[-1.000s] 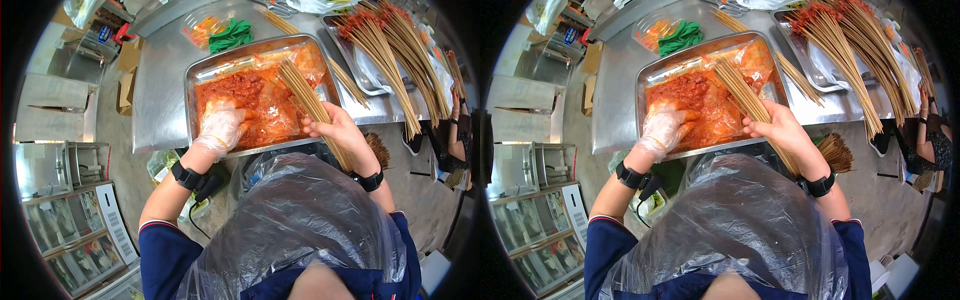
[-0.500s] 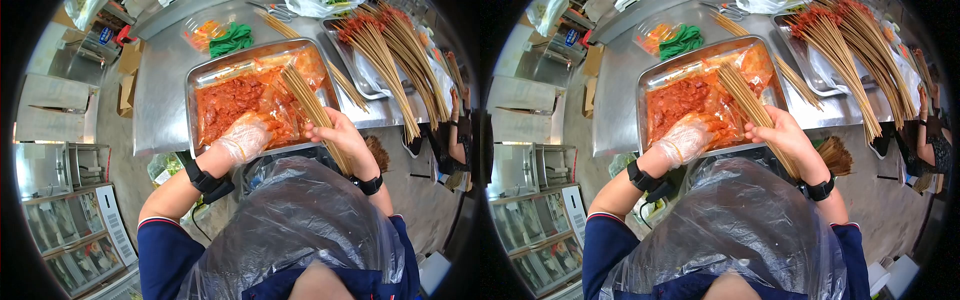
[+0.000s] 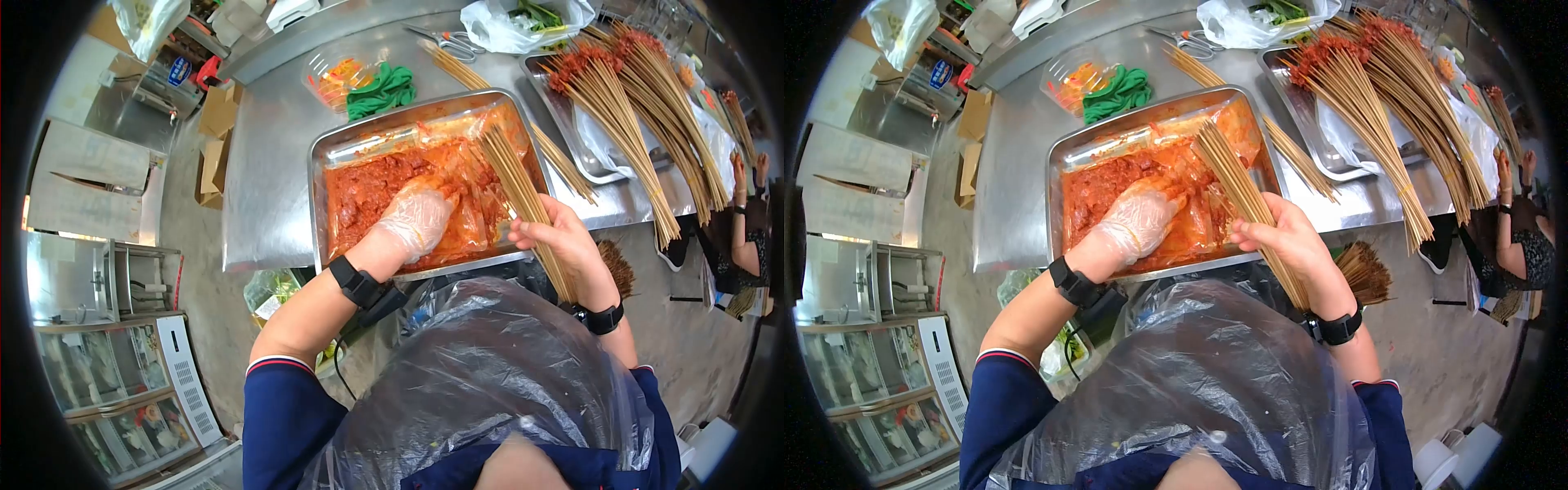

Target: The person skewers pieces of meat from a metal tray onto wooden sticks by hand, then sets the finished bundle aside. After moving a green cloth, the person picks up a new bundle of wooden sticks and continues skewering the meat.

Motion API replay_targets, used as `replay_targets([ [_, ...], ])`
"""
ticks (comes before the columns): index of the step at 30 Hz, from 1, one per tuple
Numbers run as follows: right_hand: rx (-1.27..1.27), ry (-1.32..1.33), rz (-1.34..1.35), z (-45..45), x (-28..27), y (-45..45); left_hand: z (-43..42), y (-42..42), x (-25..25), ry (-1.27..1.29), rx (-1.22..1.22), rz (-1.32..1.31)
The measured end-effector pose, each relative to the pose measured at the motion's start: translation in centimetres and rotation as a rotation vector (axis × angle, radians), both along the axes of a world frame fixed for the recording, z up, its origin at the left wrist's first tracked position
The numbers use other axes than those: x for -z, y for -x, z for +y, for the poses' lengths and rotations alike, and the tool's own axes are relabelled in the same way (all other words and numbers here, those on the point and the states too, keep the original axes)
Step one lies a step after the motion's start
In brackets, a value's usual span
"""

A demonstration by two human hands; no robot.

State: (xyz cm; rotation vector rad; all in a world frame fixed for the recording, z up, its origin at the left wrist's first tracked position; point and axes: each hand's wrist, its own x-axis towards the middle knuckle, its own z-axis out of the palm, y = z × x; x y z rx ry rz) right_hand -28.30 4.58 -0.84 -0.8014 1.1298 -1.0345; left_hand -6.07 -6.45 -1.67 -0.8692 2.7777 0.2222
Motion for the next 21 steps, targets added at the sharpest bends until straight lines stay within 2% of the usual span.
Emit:
replay_targets([
  [4, -0.024, 0.002, 0.02, -0.4, -0.1, 0.1, -1.0, -0.9, -0.4, 0.041, 0.087, 0.058],
  [6, -0.008, -0.003, 0.01, -0.1, 0.1, 0.0, -1.3, -1.0, -0.7, 0.158, -0.002, 0.274],
  [7, -0.01, 0.006, 0.014, -0.2, 0.3, 0.1, -1.2, -0.7, -0.4, 0.201, 0.054, 0.447],
  [10, -0.014, 0.008, 0.018, -0.2, 0.2, 0.1, -0.5, 0.3, 0.1, 0.037, 0.086, 0.343],
  [11, -0.01, 0.001, 0.013, -0.2, 0.1, 0.0, -0.2, 0.6, -0.1, -0.074, -0.042, 0.231],
  [14, -0.011, 0.003, 0.025, -0.1, 0.2, 0.0, -0.8, 0.2, 0.6, -0.066, 0.02, 0.187],
  [18, -0.013, -0.01, 0.029, -0.2, 0.2, -0.1, -0.9, -0.9, 1.6, -0.128, 0.026, 0.261],
  [21, 0.003, -0.005, 0.004, -0.1, 0.2, 0.0, -0.4, 0.0, 1.1, -0.046, -0.063, 0.413],
])
